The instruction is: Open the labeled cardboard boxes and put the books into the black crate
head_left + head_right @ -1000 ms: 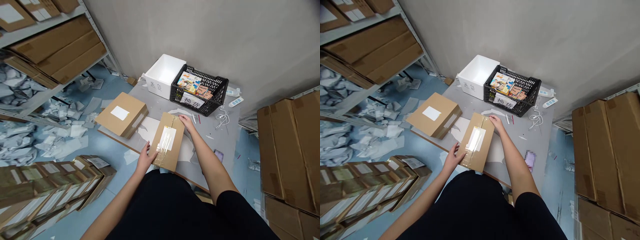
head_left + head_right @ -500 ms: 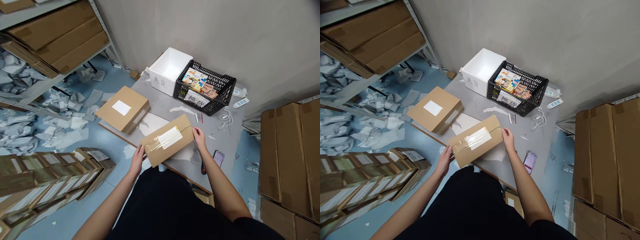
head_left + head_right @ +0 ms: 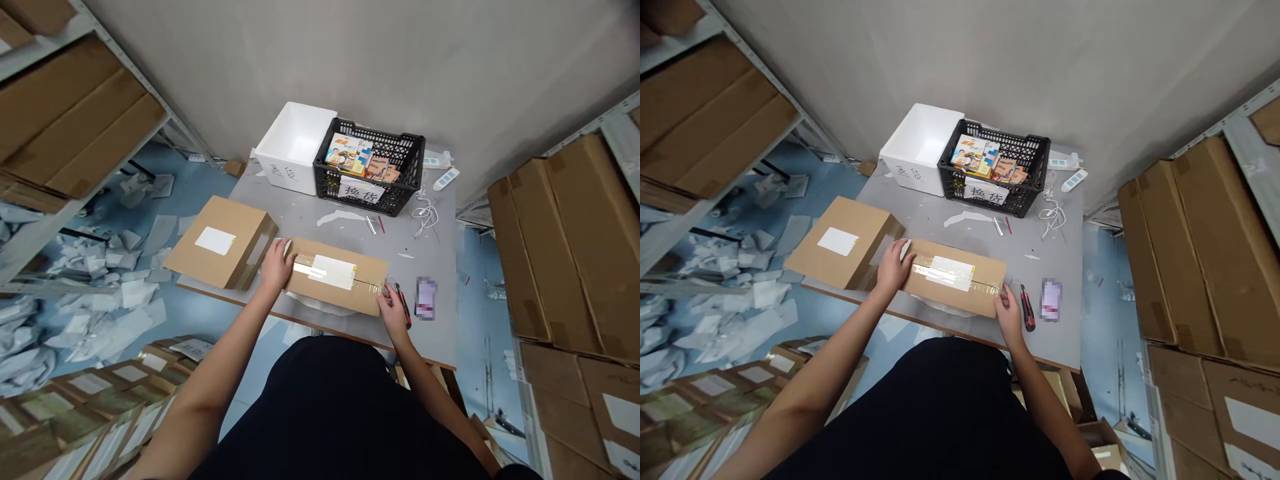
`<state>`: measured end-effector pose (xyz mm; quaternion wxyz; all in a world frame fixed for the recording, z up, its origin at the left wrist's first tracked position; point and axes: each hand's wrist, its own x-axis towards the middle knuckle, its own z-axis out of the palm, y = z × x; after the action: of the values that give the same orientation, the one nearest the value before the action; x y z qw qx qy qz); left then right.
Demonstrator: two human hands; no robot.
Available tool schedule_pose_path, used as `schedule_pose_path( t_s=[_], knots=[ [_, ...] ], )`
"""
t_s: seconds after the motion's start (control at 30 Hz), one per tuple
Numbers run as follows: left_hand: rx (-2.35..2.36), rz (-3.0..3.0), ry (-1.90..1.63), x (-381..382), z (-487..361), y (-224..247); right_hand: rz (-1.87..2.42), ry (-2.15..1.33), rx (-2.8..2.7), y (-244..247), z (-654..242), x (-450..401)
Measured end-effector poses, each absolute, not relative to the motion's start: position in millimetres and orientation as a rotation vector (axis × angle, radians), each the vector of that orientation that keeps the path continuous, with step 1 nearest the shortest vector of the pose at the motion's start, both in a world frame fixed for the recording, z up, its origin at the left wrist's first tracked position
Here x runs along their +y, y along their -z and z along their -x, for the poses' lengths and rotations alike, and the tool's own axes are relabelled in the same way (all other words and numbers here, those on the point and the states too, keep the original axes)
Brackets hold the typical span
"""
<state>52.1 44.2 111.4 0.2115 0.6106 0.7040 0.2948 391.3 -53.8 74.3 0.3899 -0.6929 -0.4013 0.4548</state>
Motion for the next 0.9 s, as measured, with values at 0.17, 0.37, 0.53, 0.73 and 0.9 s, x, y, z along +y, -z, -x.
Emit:
schedule_pose_path(
  t_s=[0.17, 0.37, 0.53, 0.73, 0.9],
  knots=[
    [1.415, -2.359, -0.512, 7.7, -118.4, -115.2, 1.7, -1.189, -1.001, -62.5, -395.1, -51.6],
    [1.32, -2.412, -0.449, -5.3, -175.1, -114.1, 1.865, -0.963, -1.06, -19.3, -439.9, -71.4],
    [1.328, -2.438, -0.408, 2.0, -175.3, -115.8, 2.336, -0.732, -1.228, 21.5, -484.3, -92.0],
    [1.356, -2.408, -0.384, 4.6, -179.1, -116.2, 2.37, -0.944, -0.889, 37.4, -495.1, -89.3],
    [1.367, -2.424, -0.367, 4.9, -179.2, -113.0, 2.142, -1.194, -0.774, 36.1, -498.8, -86.4]
  ],
)
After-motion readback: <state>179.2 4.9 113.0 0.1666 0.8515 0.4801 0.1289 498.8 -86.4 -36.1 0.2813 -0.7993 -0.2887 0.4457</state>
